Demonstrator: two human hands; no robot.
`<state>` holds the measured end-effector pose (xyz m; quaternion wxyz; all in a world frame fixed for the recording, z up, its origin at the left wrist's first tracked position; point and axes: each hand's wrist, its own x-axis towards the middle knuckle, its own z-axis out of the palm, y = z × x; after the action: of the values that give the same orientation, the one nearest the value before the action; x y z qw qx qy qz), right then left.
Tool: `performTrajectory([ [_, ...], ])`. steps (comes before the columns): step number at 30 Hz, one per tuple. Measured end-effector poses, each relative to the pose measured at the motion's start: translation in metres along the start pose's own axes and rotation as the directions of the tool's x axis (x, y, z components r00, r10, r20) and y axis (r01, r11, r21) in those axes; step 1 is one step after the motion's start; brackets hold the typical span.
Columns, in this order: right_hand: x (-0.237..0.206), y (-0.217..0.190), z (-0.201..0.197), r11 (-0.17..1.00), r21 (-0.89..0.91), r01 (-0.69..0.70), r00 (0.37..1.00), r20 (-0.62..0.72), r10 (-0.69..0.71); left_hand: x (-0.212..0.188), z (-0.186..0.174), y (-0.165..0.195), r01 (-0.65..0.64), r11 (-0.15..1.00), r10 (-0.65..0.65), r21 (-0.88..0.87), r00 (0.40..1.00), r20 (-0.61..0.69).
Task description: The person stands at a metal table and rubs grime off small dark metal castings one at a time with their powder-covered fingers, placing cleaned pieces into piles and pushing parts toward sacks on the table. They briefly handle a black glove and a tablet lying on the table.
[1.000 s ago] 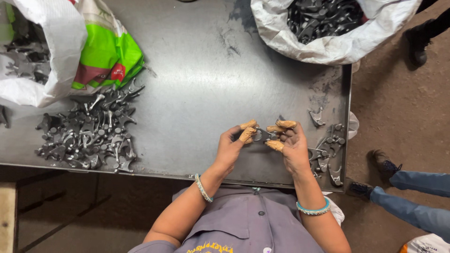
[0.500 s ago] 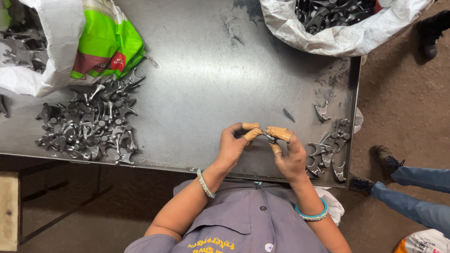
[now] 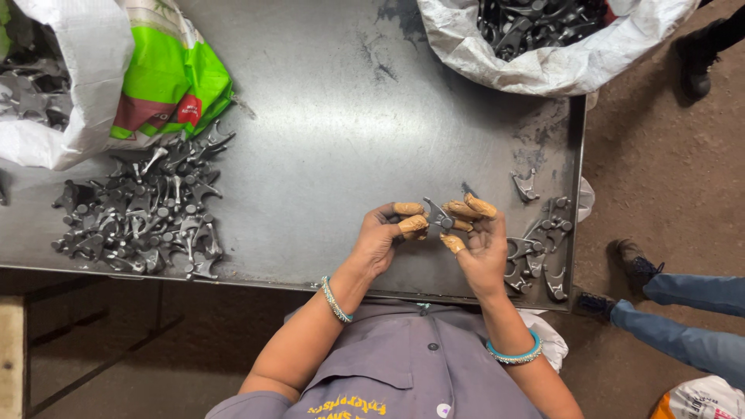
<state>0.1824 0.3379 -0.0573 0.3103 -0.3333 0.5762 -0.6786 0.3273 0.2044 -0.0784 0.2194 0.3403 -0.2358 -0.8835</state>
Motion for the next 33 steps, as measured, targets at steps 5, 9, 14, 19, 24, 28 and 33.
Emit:
performTrajectory([
  [5, 0.006, -0.007, 0.002, 0.981, 0.174, -0.091, 0.996, 0.012, 0.091, 0.005, -0.001, -0.004, -0.038, 0.999, 0.038, -0.001, 0.999, -0.015],
  [9, 0.007, -0.012, 0.004, 0.966, 0.199, -0.166, 0.986, 0.021, 0.166, 0.007, -0.004, -0.008, -0.079, 0.997, 0.079, 0.012, 0.997, -0.011],
  [14, 0.007, -0.012, 0.005, 0.966, 0.182, -0.182, 0.983, 0.003, 0.185, 0.008, -0.005, -0.010, -0.118, 0.993, 0.118, 0.026, 0.993, 0.015],
  [19, 0.001, -0.009, 0.006, 0.993, 0.100, -0.065, 0.997, -0.037, 0.069, 0.003, 0.005, -0.005, -0.103, 0.991, 0.102, 0.083, 0.995, 0.019],
  [24, -0.008, -0.010, 0.008, 0.988, -0.125, 0.085, 0.995, -0.045, -0.091, -0.002, 0.020, 0.006, -0.099, 0.993, 0.095, 0.068, 0.994, 0.054],
  [28, -0.007, -0.014, 0.006, 0.989, -0.120, 0.081, 0.994, -0.064, -0.089, -0.004, 0.026, 0.012, -0.099, 0.992, 0.093, 0.077, 0.993, 0.075],
  [33, -0.003, -0.016, 0.001, 0.994, -0.058, 0.088, 0.991, -0.095, -0.093, -0.003, 0.029, 0.014, -0.165, 0.968, 0.137, 0.190, 0.978, 0.155],
])
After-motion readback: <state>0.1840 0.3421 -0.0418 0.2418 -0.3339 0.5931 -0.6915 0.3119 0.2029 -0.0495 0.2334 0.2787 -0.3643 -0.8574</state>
